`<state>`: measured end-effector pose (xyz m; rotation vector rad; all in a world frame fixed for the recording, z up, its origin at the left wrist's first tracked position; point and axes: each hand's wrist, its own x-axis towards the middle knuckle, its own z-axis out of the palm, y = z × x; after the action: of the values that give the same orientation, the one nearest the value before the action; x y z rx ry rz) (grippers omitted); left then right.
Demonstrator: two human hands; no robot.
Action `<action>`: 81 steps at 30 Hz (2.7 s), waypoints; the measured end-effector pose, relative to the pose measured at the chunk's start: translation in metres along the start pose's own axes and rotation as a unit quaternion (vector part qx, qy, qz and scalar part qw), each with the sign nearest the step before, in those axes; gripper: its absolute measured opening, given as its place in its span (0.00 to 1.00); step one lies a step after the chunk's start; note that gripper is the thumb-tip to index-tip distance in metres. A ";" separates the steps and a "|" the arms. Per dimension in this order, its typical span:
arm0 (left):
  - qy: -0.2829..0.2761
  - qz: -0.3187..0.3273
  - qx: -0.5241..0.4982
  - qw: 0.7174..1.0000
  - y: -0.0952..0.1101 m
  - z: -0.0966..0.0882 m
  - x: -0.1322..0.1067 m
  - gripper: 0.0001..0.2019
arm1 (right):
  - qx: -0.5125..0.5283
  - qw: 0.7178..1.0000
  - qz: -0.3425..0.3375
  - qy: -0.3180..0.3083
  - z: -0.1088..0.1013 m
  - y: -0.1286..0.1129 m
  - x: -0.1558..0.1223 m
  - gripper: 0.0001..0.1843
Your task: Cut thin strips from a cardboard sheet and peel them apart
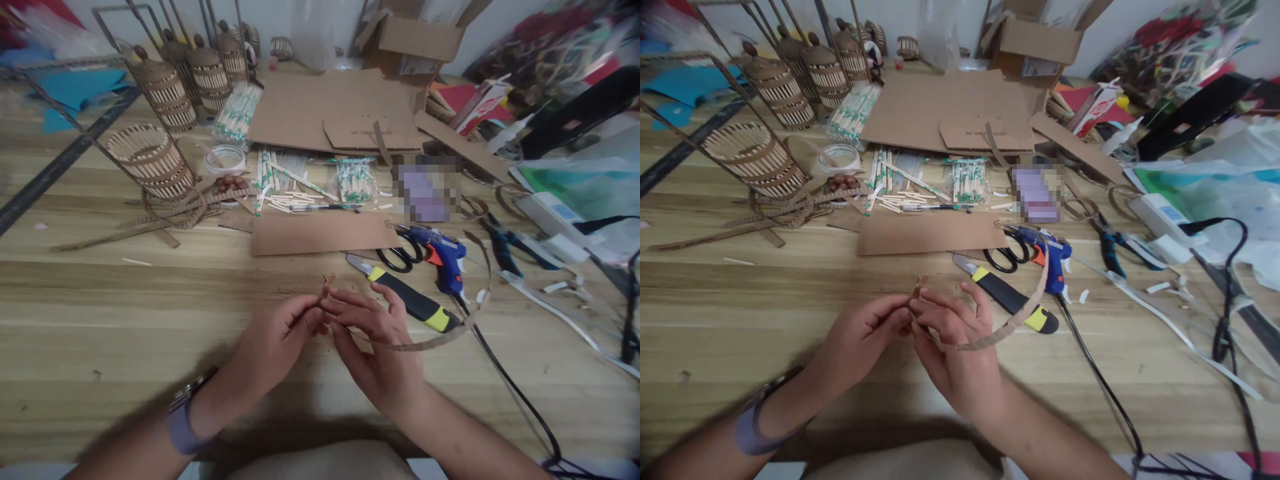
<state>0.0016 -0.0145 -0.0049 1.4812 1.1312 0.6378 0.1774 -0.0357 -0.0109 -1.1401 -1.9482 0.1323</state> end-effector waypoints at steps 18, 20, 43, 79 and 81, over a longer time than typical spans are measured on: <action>0.007 0.003 0.003 1.000 -0.001 0.001 0.001 0.14 | 0.006 1.000 -0.021 -0.001 0.000 0.000 0.000 0.14; 0.011 0.006 0.011 1.000 -0.001 0.001 0.001 0.15 | -0.006 1.000 -0.016 0.000 0.001 0.000 -0.001 0.13; 0.020 0.018 0.007 1.000 0.000 0.000 0.001 0.14 | -0.025 1.000 -0.017 0.002 0.002 0.000 0.000 0.11; -0.004 -0.062 -0.157 0.986 -0.003 0.000 0.002 0.13 | 0.218 0.946 0.220 0.098 -0.016 0.008 0.015 0.07; -0.033 -0.058 -0.148 0.987 -0.002 0.000 0.001 0.14 | 0.185 0.949 0.250 0.046 -0.015 0.008 0.016 0.06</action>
<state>0.0011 -0.0137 -0.0067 1.1656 1.0144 0.6406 0.1899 -0.0235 0.0039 -1.3267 -1.4356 0.6730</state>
